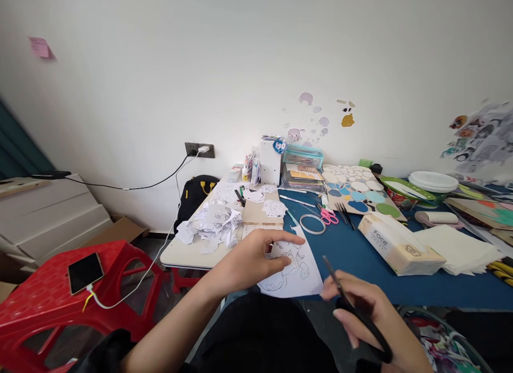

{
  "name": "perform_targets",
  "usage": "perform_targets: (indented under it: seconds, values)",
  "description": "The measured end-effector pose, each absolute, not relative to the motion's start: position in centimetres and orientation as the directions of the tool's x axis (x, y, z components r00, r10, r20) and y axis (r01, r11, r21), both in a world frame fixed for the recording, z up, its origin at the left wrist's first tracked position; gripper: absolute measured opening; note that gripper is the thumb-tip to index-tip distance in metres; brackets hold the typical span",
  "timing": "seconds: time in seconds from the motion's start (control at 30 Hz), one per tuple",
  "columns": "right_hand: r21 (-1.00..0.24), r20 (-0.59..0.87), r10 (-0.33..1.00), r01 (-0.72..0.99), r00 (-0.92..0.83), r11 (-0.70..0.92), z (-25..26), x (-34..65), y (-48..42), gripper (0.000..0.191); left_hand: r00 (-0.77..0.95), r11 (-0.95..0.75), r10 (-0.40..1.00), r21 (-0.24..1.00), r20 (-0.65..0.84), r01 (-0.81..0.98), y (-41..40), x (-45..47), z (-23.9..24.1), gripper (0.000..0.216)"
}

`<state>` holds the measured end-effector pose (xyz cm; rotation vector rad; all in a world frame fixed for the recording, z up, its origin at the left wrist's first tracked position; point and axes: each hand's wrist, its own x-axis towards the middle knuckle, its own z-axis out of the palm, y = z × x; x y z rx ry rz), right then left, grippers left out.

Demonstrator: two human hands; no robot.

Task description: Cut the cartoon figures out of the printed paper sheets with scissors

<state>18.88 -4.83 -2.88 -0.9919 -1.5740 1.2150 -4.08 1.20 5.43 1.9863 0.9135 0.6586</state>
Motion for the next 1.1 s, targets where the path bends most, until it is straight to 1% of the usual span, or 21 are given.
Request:
perform_targets:
  seconds: [0.07, 0.1, 0.2, 0.27, 0.3, 0.33, 0.37, 0.4, 0.43, 0.47, 0.5, 0.53, 0.57, 0.63, 0.7, 0.73, 0.8, 0.87, 0.97, 1.03, 1.1]
  values:
    - [-0.968, 0.234, 0.954, 0.046, -0.187, 0.246, -2.1, 18.9, -5.0, 0.019, 0.632, -0.431, 0.765, 0.828, 0.124, 0.360, 1.4, -4.0, 5.5, 0.037]
    - [-0.968, 0.233, 0.958, 0.050, -0.167, 0.245, -1.8, 18.7, -5.0, 0.021, 0.646, -0.455, 0.751, 0.816, 0.137, 0.356, 1.5, -3.9, 5.5, 0.039]
    - [-0.981, 0.174, 0.962, 0.047, -0.209, 0.187, -1.2, 17.4, -4.4, 0.027, 0.689, -0.496, 0.708, 0.802, 0.152, 0.332, 1.9, -3.5, 5.7, 0.048]
    - [-0.987, 0.153, 0.962, 0.008, -0.225, 0.159, -1.3, 16.7, -4.0, 0.029, 0.692, -0.498, 0.704, 0.807, 0.162, 0.317, 2.2, -3.6, 5.8, 0.048]
    - [-0.988, 0.154, 0.964, -0.015, -0.215, 0.154, -1.5, 16.4, -3.8, 0.031, 0.655, -0.516, 0.726, 0.795, 0.209, 0.318, 2.2, -3.7, 5.8, 0.046]
    - [-0.987, 0.159, 0.969, -0.036, -0.191, 0.155, -1.7, 16.2, -3.8, 0.033, 0.579, -0.546, 0.762, 0.769, 0.291, 0.333, 2.1, -3.8, 5.7, 0.043]
    - [-0.985, 0.170, 0.973, -0.056, -0.157, 0.163, -1.9, 16.0, -3.8, 0.035, 0.456, -0.579, 0.793, 0.732, 0.403, 0.360, 1.8, -4.0, 5.4, 0.041]
    - [-0.981, 0.185, 0.976, -0.074, -0.113, 0.177, -2.1, 15.8, -3.8, 0.037, 0.293, -0.599, 0.801, 0.699, 0.523, 0.389, 1.3, -4.2, 5.0, 0.037]
    - [-0.976, 0.203, 0.977, -0.093, -0.065, 0.197, -2.3, 15.6, -3.9, 0.039, 0.110, -0.605, 0.775, 0.680, 0.622, 0.415, 0.7, -4.3, 4.4, 0.033]
    - [-0.969, 0.224, 0.974, -0.115, -0.021, 0.220, -2.4, 15.4, -3.9, 0.040, -0.055, -0.591, 0.743, 0.694, 0.667, 0.411, 0.0, -4.3, 3.6, 0.026]
    - [-0.959, 0.245, 0.969, -0.142, 0.017, 0.245, -2.6, 15.1, -4.0, 0.040, -0.185, -0.572, 0.731, 0.738, 0.656, 0.356, -0.8, -4.0, 2.7, 0.018]
    - [-0.948, 0.267, 0.963, -0.170, 0.044, 0.271, -2.7, 14.9, -4.0, 0.040, -0.243, -0.554, 0.747, 0.782, 0.619, 0.286, -1.7, -3.7, 1.6, 0.012]
    - [-0.934, 0.290, 0.955, -0.198, 0.063, 0.297, -2.9, 14.6, -4.0, 0.040, -0.216, -0.501, 0.813, 0.839, 0.540, 0.212, -2.5, -3.1, 0.6, 0.009]
    - [-0.907, 0.335, 0.939, -0.243, 0.075, 0.343, -3.2, 14.2, -4.0, 0.042, -0.123, -0.435, 0.891, 0.900, 0.436, 0.037, -3.7, -1.6, -1.1, 0.015]
    - [-0.894, 0.363, 0.930, -0.258, 0.064, 0.366, -3.3, 13.9, -4.0, 0.043, -0.028, -0.398, 0.917, 0.911, 0.397, -0.107, -4.1, -0.2, -1.9, 0.026]
    - [-0.894, 0.366, 0.929, -0.254, 0.056, 0.368, -3.4, 13.9, -4.1, 0.042, -0.010, -0.378, 0.924, 0.911, 0.382, -0.164, -4.1, 0.4, -2.0, 0.030]
    - [-0.903, 0.359, 0.932, -0.237, 0.045, 0.359, -3.4, 13.8, -4.3, 0.040, -0.018, -0.343, 0.936, 0.901, 0.351, -0.265, -3.7, 1.2, -1.7, 0.032]
    - [-0.910, 0.353, 0.934, -0.213, 0.051, 0.355, -3.2, 13.6, -4.5, 0.039, -0.053, -0.321, 0.944, 0.874, 0.325, -0.364, -3.0, 1.4, -1.2, 0.029]
    - [-0.924, 0.343, 0.936, -0.149, 0.080, 0.352, -3.0, 12.9, -4.5, 0.038, -0.080, -0.298, 0.952, 0.844, 0.294, -0.446, -2.1, 1.5, -0.7, 0.020]
    - [-0.932, 0.346, 0.933, -0.078, 0.101, 0.354, -2.8, 12.5, -4.4, 0.037, -0.096, -0.271, 0.962, 0.856, 0.255, -0.440, -1.7, 1.6, -0.4, 0.014]
    - [-0.929, 0.368, 0.921, 0.012, 0.123, 0.370, -2.7, 12.5, -4.3, 0.036, -0.115, -0.252, 0.968, 0.870, 0.224, -0.424, -1.4, 1.6, -0.1, 0.015]
